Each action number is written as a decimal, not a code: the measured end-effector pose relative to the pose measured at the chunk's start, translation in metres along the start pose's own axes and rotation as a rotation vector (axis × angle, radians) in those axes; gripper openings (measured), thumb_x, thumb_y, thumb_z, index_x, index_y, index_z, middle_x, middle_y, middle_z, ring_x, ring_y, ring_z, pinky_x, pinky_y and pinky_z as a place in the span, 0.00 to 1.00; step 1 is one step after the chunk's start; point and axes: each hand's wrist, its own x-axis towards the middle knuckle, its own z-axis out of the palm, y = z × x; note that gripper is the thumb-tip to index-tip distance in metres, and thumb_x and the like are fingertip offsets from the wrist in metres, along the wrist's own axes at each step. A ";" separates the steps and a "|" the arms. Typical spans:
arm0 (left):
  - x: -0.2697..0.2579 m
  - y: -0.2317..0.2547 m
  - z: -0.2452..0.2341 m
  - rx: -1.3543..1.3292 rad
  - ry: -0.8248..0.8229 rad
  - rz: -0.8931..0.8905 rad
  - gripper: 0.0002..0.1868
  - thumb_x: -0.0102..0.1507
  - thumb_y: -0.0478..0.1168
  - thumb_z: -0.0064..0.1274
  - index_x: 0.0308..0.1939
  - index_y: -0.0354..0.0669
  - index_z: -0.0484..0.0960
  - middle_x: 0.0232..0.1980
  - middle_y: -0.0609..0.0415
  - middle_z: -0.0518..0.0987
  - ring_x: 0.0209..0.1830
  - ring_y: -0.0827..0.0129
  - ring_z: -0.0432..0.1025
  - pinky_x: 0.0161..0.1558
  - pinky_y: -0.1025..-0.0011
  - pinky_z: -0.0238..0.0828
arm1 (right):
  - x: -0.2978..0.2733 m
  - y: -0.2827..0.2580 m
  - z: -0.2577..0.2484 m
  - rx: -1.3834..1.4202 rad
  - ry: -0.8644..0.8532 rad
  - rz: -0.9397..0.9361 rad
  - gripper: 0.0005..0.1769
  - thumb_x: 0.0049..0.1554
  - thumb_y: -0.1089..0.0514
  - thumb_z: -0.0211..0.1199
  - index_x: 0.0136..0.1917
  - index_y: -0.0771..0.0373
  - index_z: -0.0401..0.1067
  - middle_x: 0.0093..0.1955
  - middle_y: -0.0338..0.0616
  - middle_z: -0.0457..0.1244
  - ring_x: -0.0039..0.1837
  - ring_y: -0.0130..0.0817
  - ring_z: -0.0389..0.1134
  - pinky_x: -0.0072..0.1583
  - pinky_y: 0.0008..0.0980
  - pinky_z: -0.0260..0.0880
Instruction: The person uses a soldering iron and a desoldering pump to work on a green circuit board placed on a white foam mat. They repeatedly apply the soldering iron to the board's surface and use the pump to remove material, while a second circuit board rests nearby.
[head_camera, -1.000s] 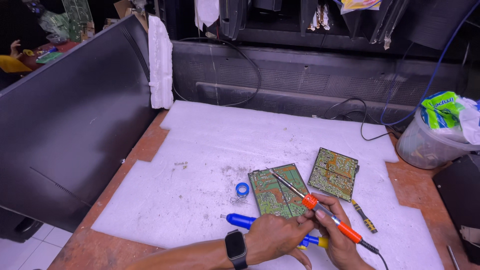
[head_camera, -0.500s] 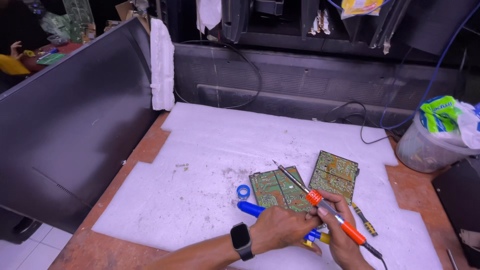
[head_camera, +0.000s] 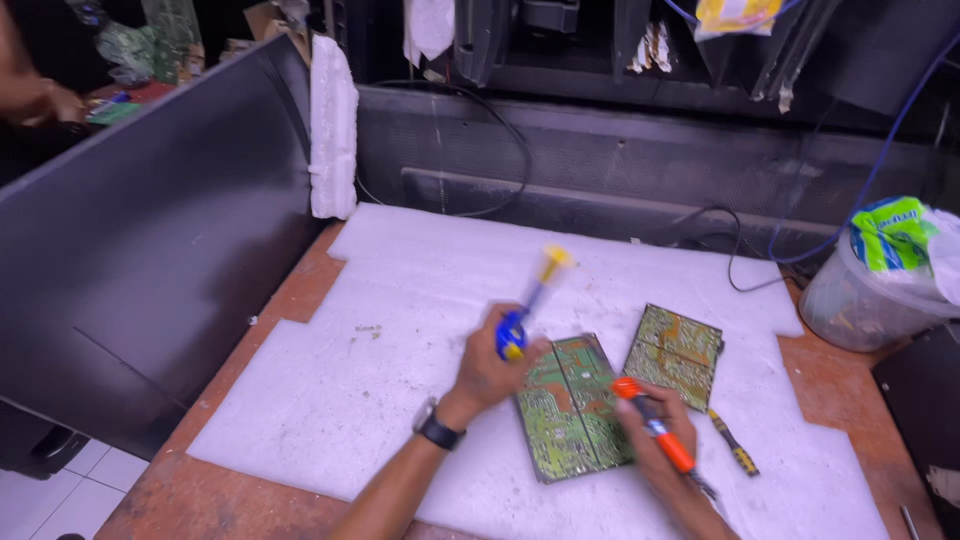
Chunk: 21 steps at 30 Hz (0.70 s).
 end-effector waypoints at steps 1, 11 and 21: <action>0.004 -0.001 -0.002 -0.007 -0.017 -0.014 0.17 0.55 0.46 0.52 0.42 0.45 0.65 0.24 0.63 0.64 0.16 0.80 0.57 0.14 0.82 0.57 | -0.004 -0.002 0.002 -0.010 0.007 0.020 0.22 0.40 0.50 0.64 0.49 0.56 0.69 0.47 0.42 0.65 0.48 0.32 0.66 0.46 0.29 0.67; 0.036 -0.005 0.005 -0.472 0.413 0.225 0.16 0.62 0.49 0.40 0.47 0.47 0.59 0.24 0.59 0.61 0.16 0.78 0.59 0.19 0.81 0.63 | -0.020 0.013 0.009 -0.209 -0.175 -0.306 0.15 0.45 0.48 0.58 0.44 0.55 0.67 0.44 0.35 0.68 0.31 0.21 0.66 0.29 0.21 0.64; 0.054 -0.022 0.024 -0.583 0.403 0.195 0.21 0.60 0.56 0.39 0.48 0.46 0.59 0.26 0.57 0.63 0.16 0.78 0.58 0.18 0.82 0.60 | -0.019 0.029 0.011 -0.303 -0.182 -0.388 0.17 0.47 0.43 0.55 0.44 0.56 0.65 0.46 0.31 0.67 0.28 0.23 0.65 0.30 0.25 0.65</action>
